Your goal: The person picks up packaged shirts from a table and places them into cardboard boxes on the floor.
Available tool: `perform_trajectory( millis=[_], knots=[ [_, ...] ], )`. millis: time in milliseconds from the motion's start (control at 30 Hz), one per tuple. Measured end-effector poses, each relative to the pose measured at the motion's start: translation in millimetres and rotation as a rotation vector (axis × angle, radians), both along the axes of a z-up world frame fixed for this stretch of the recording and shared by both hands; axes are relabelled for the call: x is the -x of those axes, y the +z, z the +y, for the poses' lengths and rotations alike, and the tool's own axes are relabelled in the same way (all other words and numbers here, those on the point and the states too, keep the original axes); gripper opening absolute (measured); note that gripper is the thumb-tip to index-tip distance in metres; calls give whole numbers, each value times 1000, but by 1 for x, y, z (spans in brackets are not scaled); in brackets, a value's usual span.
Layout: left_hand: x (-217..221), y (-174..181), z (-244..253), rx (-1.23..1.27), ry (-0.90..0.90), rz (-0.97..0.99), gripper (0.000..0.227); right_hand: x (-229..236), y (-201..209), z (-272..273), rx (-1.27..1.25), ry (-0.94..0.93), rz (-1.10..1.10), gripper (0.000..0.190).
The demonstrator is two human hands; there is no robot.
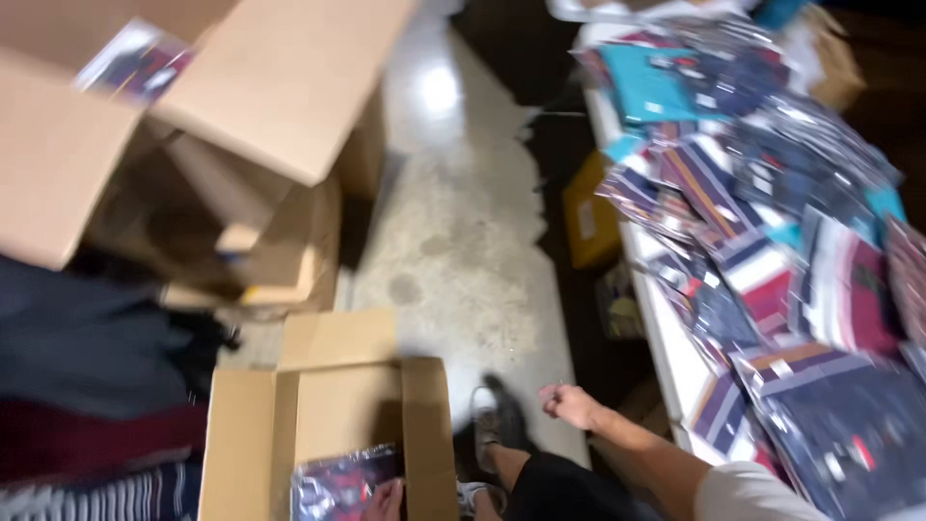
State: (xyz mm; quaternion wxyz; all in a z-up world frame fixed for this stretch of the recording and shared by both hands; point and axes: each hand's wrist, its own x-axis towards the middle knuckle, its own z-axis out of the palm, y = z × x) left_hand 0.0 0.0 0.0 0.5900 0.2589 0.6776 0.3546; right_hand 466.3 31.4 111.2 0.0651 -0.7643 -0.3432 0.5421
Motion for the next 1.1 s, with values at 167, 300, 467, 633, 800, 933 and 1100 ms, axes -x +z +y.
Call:
perform_trajectory(
  millis=[167, 300, 467, 633, 800, 933, 1100],
  knots=[
    [-60, 85, 83, -35, -378, 73, 23, -87, -36, -94, -221, -651, 223, 28],
    [-127, 183, 107, -61, -604, 43, 43, -122, -45, -174, -275, -1031, 320, 22],
    [-202, 194, 96, -105, -576, 22, 54, -177, -39, -211, -409, -1193, 375, 24],
    [-278, 212, 76, -123, -632, 106, 62, -284, 80, -187, -485, -916, -26, 46],
    [-323, 220, 49, -94, -677, 97, 64, -416, 63, -171, -899, -1537, 285, 21],
    [-347, 236, 48, -9, -757, 258, 63, -483, 48, -148, -759, -1848, 308, 18],
    [-377, 250, 61, -41, -826, 293, 58, -525, 22, -132, -631, -2206, 154, 35]
  ],
)
